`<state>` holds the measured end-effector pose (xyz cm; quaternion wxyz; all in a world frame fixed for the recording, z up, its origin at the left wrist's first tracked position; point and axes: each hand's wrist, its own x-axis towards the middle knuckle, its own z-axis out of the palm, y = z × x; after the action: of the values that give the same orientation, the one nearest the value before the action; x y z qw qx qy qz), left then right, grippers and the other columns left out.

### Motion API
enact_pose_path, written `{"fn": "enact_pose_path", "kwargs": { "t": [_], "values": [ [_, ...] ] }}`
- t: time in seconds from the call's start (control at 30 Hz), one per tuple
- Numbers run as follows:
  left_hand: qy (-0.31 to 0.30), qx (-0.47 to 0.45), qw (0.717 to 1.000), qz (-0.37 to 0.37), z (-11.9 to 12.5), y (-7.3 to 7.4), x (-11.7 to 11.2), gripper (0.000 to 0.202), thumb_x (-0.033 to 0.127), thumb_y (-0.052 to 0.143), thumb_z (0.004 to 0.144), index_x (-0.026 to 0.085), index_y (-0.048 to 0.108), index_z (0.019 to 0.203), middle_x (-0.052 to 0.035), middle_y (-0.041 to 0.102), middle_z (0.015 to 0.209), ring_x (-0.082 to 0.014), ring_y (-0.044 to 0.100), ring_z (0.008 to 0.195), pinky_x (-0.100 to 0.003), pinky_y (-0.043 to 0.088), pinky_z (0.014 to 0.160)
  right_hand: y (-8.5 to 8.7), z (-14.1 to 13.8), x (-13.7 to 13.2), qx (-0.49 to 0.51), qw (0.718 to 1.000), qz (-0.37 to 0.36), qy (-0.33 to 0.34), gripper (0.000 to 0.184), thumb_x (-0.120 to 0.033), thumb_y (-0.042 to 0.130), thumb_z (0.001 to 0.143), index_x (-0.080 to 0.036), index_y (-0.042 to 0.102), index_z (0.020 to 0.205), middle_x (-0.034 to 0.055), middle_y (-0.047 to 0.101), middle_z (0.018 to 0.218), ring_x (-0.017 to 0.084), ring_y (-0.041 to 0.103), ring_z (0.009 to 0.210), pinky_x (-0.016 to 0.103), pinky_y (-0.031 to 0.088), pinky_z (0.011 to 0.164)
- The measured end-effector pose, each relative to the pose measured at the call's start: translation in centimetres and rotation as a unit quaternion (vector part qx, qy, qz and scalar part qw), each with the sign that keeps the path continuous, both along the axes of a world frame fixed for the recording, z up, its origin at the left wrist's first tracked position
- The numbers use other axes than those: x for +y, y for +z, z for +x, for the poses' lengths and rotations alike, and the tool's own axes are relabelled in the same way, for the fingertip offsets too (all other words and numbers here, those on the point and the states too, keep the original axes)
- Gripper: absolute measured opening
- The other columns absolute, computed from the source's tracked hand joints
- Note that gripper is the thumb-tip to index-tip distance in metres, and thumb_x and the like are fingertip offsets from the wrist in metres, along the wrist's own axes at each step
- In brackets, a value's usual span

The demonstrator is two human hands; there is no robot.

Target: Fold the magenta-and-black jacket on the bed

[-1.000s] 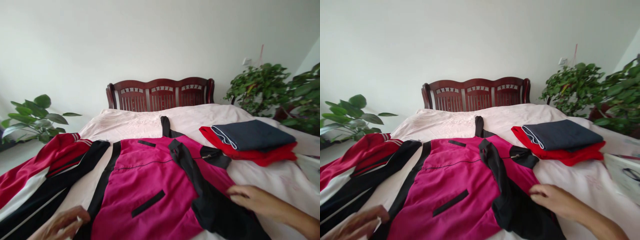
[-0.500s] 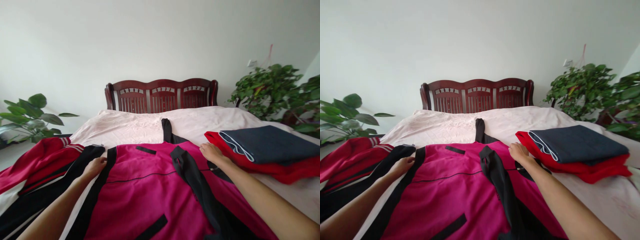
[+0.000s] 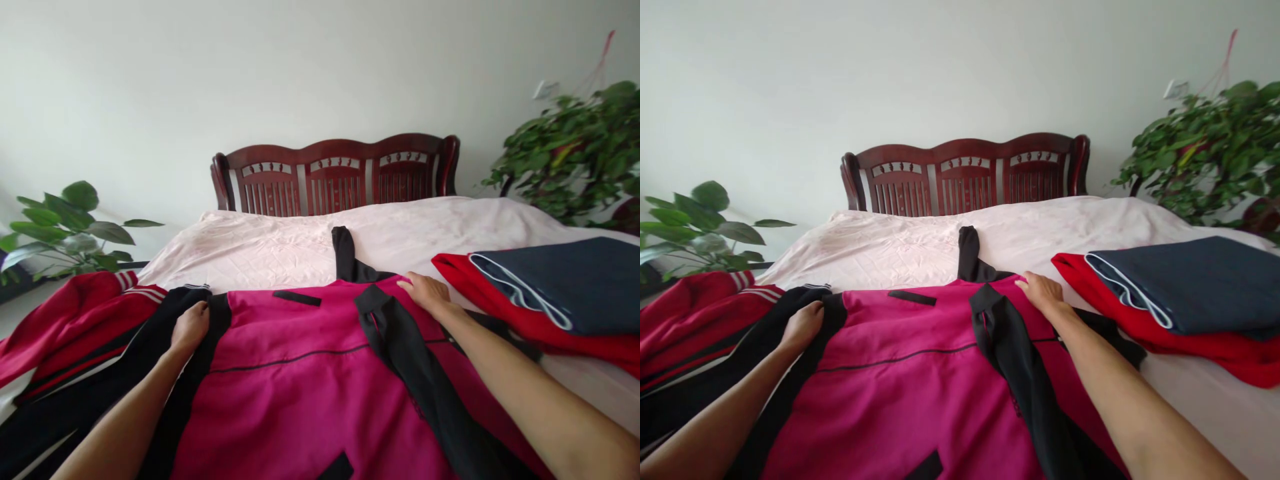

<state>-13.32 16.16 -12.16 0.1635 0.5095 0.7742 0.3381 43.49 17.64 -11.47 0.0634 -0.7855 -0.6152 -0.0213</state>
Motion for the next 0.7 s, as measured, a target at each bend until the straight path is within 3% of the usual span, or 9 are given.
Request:
{"fn": "enact_pose_path", "kwargs": {
  "t": [0.17,0.3,0.33,0.4,0.47,0.53,0.63,0.7],
  "values": [
    [0.021,0.075,0.996,-0.053,-0.2,1.7,0.5,0.017,0.032,0.063,0.078,0.019,0.074,0.081,-0.0153,0.076,0.088,-0.0365,0.071,0.088,-0.042,0.054,0.075,-0.3,-0.4,0.1,-0.008,1.000,0.004,0.001,0.039,-0.046,0.042,0.100,-0.021,0.065,0.120,0.0139,0.071,0.114,0.026,0.068,0.100,0.035,0.047,0.079],
    [0.053,0.136,0.989,-0.001,2.2,4.1,-0.2,0.038,0.029,0.046,0.089,0.017,0.069,0.117,-0.0204,0.068,0.121,-0.0371,0.066,0.108,-0.049,0.052,0.088,1.1,-2.9,-0.2,-0.027,0.997,0.074,0.007,0.039,-0.036,0.045,0.099,-0.017,0.060,0.130,0.0167,0.063,0.129,0.030,0.057,0.120,0.040,0.043,0.096],
    [0.034,0.149,0.988,0.022,3.3,4.4,-0.5,0.041,0.029,0.042,0.092,0.019,0.066,0.123,-0.0181,0.066,0.128,-0.0345,0.064,0.114,-0.048,0.050,0.093,1.4,-3.7,-0.3,-0.023,0.994,0.103,0.030,0.041,-0.034,0.044,0.099,-0.018,0.057,0.135,0.0160,0.060,0.134,0.030,0.053,0.124,0.040,0.041,0.100],
    [-0.062,0.178,0.980,0.066,5.9,4.5,-1.1,0.043,0.032,0.036,0.096,0.022,0.064,0.126,-0.0121,0.064,0.132,-0.0275,0.061,0.120,-0.040,0.047,0.102,1.6,-5.4,-0.6,0.012,0.984,0.143,0.106,0.045,-0.030,0.042,0.099,-0.018,0.051,0.142,0.0136,0.054,0.144,0.027,0.048,0.131,0.040,0.036,0.108],
    [-0.194,0.208,0.955,0.081,8.5,3.3,-1.8,0.045,0.036,0.033,0.099,0.022,0.064,0.128,-0.0096,0.065,0.132,-0.0230,0.062,0.121,-0.035,0.044,0.105,1.1,-6.4,-0.8,0.072,0.974,0.119,0.180,0.048,-0.028,0.042,0.098,-0.020,0.048,0.146,0.0111,0.048,0.151,0.025,0.042,0.138,0.039,0.030,0.115],
    [-0.275,0.243,0.928,0.065,10.6,1.3,-2.6,0.047,0.039,0.035,0.099,0.019,0.061,0.134,-0.0118,0.061,0.140,-0.0244,0.059,0.127,-0.037,0.042,0.109,0.3,-6.5,-0.6,0.117,0.970,0.051,0.209,0.048,-0.027,0.049,0.095,-0.024,0.053,0.143,0.0079,0.050,0.150,0.024,0.042,0.139,0.040,0.029,0.117],
    [-0.248,0.319,0.914,0.028,12.2,-1.9,-3.7,0.050,0.039,0.043,0.098,0.019,0.054,0.143,-0.0154,0.045,0.155,-0.0310,0.046,0.140,-0.047,0.033,0.116,-0.7,-5.7,0.6,0.146,0.973,-0.010,0.179,0.036,-0.025,0.059,0.086,-0.028,0.069,0.121,0.0056,0.067,0.131,0.026,0.058,0.124,0.043,0.042,0.107],
    [-0.221,0.364,0.904,0.018,12.5,-3.1,-4.1,0.052,0.040,0.042,0.099,0.021,0.049,0.148,-0.0153,0.039,0.159,-0.0317,0.041,0.143,-0.048,0.029,0.118,-0.7,-5.7,2.2,0.168,0.976,-0.017,0.139,0.030,-0.022,0.061,0.084,-0.025,0.073,0.110,0.0070,0.072,0.119,0.028,0.065,0.113,0.042,0.047,0.098]
  ]
}}
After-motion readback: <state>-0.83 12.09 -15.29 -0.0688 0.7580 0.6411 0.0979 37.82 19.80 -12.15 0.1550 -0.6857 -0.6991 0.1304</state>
